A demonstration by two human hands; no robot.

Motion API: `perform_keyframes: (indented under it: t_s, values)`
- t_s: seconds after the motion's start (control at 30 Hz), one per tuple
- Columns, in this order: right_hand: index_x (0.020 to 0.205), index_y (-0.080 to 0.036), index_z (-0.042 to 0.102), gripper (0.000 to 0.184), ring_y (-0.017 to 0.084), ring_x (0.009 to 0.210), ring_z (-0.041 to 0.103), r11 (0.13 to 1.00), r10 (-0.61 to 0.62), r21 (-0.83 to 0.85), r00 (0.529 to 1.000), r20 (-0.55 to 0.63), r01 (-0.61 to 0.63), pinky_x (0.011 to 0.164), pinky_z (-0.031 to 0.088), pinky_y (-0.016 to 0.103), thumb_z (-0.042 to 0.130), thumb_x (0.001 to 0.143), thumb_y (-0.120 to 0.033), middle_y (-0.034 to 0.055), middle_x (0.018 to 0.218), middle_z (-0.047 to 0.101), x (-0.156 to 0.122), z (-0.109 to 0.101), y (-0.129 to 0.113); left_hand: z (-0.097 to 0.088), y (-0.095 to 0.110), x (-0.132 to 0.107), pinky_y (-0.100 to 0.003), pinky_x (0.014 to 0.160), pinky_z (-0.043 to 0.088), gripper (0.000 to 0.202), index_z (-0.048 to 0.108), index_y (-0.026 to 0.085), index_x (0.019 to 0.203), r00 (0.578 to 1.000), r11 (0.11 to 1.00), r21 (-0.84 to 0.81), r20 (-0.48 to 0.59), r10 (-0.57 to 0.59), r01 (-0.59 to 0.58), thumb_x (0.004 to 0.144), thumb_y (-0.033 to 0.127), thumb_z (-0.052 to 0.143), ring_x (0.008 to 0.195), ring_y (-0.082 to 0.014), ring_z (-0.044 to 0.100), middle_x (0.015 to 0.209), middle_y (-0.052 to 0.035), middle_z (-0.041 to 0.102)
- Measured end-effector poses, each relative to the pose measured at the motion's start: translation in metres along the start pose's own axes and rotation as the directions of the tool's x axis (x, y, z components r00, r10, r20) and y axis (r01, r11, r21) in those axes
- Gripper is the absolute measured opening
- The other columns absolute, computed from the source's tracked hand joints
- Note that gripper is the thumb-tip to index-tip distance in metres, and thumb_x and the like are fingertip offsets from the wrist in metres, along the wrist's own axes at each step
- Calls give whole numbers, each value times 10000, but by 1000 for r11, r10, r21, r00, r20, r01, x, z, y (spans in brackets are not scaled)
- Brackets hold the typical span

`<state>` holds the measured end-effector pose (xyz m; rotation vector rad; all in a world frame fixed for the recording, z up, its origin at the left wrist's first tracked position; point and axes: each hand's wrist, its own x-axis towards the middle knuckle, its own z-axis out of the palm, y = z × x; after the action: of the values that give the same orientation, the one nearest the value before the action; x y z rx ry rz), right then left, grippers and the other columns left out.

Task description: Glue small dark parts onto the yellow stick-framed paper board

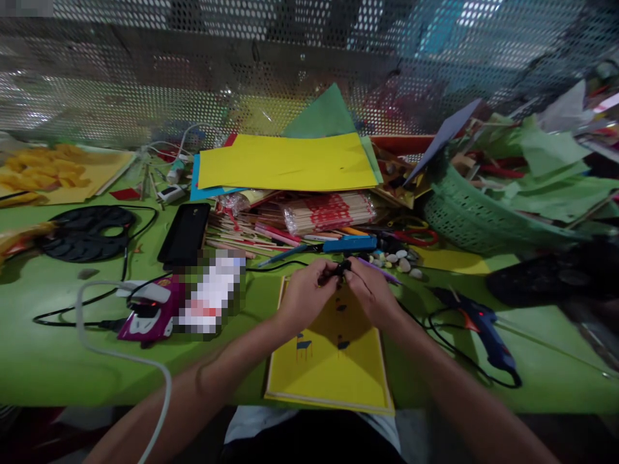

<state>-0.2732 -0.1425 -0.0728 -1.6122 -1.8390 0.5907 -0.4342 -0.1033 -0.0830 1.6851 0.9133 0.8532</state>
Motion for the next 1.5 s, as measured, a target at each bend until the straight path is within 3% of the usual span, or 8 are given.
perform_keyframes:
  t_s: [0.23, 0.57, 0.67, 0.77, 0.9, 1.2, 1.37, 1.5]
  values:
    - [737, -239, 352, 239, 174, 653, 436, 996, -1, 91, 1000, -5, 1, 597, 321, 296, 346, 959, -328, -19, 680, 468, -1, -1, 2, 0, -2, 4, -243, 701, 470, 121, 638, 165, 914, 999, 995, -91, 27, -35, 37, 818, 195, 570, 748, -141, 616, 835, -21, 688]
    - [738, -234, 368, 204, 174, 652, 418, 998, -4, 69, 1000, -7, 4, 591, 298, 300, 351, 938, -270, -16, 688, 462, -1, 1, 2, -1, 2, -1, -245, 714, 467, 141, 646, 185, 931, 1000, 999, 25, -2, 22, -22, 820, 173, 560, 753, -138, 636, 855, -12, 708]
    - [736, -236, 361, 193, 173, 643, 416, 997, 0, 72, 1000, -25, 2, 588, 294, 301, 344, 928, -242, -19, 679, 448, -2, 2, 3, 0, 1, 1, -246, 718, 470, 115, 639, 176, 907, 1000, 999, -35, 6, -5, 5, 816, 186, 570, 751, -138, 626, 842, -19, 697]
    - [739, -236, 353, 206, 170, 646, 423, 998, -15, 67, 1000, -15, 16, 593, 298, 297, 334, 943, -260, -19, 684, 451, -2, -2, 1, 1, 0, 5, -248, 740, 477, 111, 623, 156, 905, 998, 979, -200, 41, -44, 51, 811, 186, 571, 776, -137, 619, 855, -33, 684]
    - [743, -239, 335, 247, 168, 633, 429, 998, -25, -56, 1000, 16, 26, 578, 284, 286, 359, 961, -352, -23, 672, 443, 0, -10, -4, 1, -3, 8, -251, 743, 485, 126, 614, 137, 912, 992, 932, -344, 90, -86, 112, 799, 171, 573, 782, -134, 618, 864, -42, 676]
    - [750, -244, 318, 206, 185, 610, 450, 945, -93, -311, 995, 38, 100, 566, 257, 291, 341, 950, -288, -1, 660, 477, 3, -7, -1, -1, -4, 3, -270, 764, 490, 139, 632, 161, 929, 998, 989, -143, 41, -44, 49, 808, 186, 568, 801, -155, 623, 868, -35, 686]
    - [746, -243, 332, 204, 189, 610, 455, 933, -107, -344, 994, 21, 107, 572, 260, 298, 343, 946, -277, 6, 654, 484, 2, -5, -1, -1, -2, 4, -280, 765, 484, 137, 628, 144, 917, 997, 980, -190, 62, -51, 62, 802, 182, 564, 789, -151, 612, 861, -43, 674]
    - [738, -244, 334, 228, 182, 603, 443, 966, -84, -243, 996, 32, 89, 571, 269, 295, 325, 960, -294, -3, 649, 475, 2, -7, -1, -1, -1, 6, -276, 750, 486, 129, 617, 133, 894, 990, 941, -317, 108, -91, 121, 784, 185, 575, 776, -143, 609, 846, -44, 660]
